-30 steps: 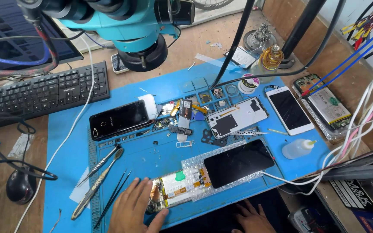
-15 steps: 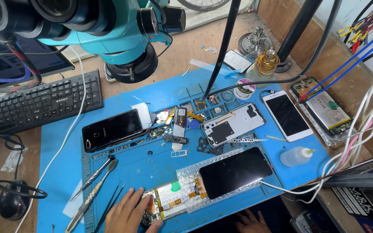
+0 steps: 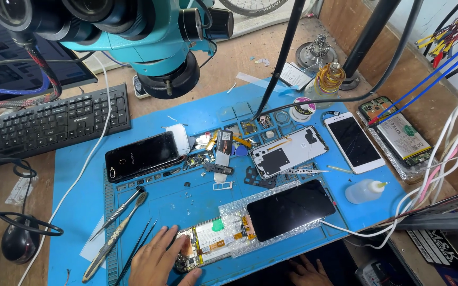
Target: The person uses tweezers to adjust small components on a disassembled smartphone motherboard. They then place a replacement screen on the workbench and continue to manipulate the phone's internal parts.
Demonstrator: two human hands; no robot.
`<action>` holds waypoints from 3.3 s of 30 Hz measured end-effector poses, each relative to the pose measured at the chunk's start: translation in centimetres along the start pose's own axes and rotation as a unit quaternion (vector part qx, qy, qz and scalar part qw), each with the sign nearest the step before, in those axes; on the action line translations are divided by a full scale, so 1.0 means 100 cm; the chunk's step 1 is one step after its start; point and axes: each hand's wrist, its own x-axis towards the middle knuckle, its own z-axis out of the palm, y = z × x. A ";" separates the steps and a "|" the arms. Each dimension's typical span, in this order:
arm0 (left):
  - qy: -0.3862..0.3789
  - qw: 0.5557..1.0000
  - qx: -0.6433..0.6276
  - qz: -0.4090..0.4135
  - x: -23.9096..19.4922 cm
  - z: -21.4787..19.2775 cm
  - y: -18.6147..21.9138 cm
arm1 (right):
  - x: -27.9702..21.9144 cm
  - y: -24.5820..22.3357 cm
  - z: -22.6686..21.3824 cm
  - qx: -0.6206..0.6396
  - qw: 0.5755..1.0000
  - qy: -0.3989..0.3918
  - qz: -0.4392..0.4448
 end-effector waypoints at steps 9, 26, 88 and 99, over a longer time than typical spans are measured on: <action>0.205 0.915 -0.314 -0.147 -0.022 -0.066 0.053 | 0.028 0.028 0.024 0.044 0.993 0.076 -0.083; 0.225 0.921 -0.276 0.154 -0.045 -0.075 0.046 | -0.115 -0.132 -0.014 -0.032 0.666 0.651 -0.362; 0.328 0.917 -0.066 0.218 -0.049 -0.059 0.066 | -0.121 -0.161 -0.049 -0.227 0.664 0.684 -0.199; 0.323 0.921 -0.065 0.208 -0.049 -0.057 0.065 | -0.123 -0.163 -0.051 -0.245 0.670 0.675 -0.188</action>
